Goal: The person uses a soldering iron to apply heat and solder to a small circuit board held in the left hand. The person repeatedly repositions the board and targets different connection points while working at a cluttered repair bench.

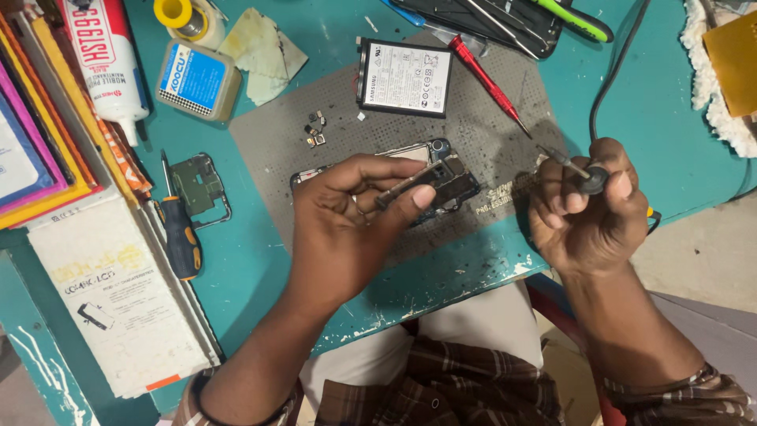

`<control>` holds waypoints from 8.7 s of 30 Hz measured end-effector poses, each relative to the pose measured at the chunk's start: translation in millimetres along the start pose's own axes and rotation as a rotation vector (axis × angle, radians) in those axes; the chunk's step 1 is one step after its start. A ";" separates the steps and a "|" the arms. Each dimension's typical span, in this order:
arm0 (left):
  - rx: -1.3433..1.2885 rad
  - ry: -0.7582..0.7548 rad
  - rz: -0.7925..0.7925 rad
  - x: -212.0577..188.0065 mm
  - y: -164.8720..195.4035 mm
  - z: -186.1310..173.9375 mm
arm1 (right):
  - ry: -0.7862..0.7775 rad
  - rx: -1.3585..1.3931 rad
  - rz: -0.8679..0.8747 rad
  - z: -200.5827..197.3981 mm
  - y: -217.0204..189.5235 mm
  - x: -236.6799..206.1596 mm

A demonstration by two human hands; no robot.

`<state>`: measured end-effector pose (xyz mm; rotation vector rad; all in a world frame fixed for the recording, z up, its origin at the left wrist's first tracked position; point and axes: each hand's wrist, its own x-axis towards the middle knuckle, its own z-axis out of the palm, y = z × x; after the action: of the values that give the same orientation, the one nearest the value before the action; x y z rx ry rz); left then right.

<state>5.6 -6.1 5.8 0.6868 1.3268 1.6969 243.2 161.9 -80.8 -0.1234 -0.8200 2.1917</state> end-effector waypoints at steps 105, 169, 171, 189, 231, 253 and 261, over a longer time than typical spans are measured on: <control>0.077 0.001 0.031 -19.1 23.2 11.6 | -0.340 -1.436 -0.327 79.4 -22.7 -18.6; 0.124 -0.001 0.038 -19.7 21.1 14.1 | -0.304 -1.419 -0.320 81.2 -21.5 -17.4; 0.123 -0.002 0.036 -19.6 21.2 14.2 | -0.308 -1.408 -0.309 80.8 -21.8 -16.7; 0.117 -0.009 0.047 -20.0 21.1 13.7 | -0.340 -1.431 -0.318 81.8 -22.4 -14.5; 0.136 -0.002 0.047 -19.7 21.7 14.8 | -0.274 -1.423 -0.318 77.4 -21.0 -19.8; 0.097 0.008 0.048 -20.8 20.4 14.7 | -0.274 -1.427 -0.330 79.2 -20.4 -20.4; 0.105 0.015 0.062 -21.5 19.9 14.0 | -0.297 -1.404 -0.342 80.9 -19.2 -15.0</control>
<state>22.0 -19.5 30.5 0.7844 1.4256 1.6936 238.8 118.9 -8.1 -0.3055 -2.2062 0.9788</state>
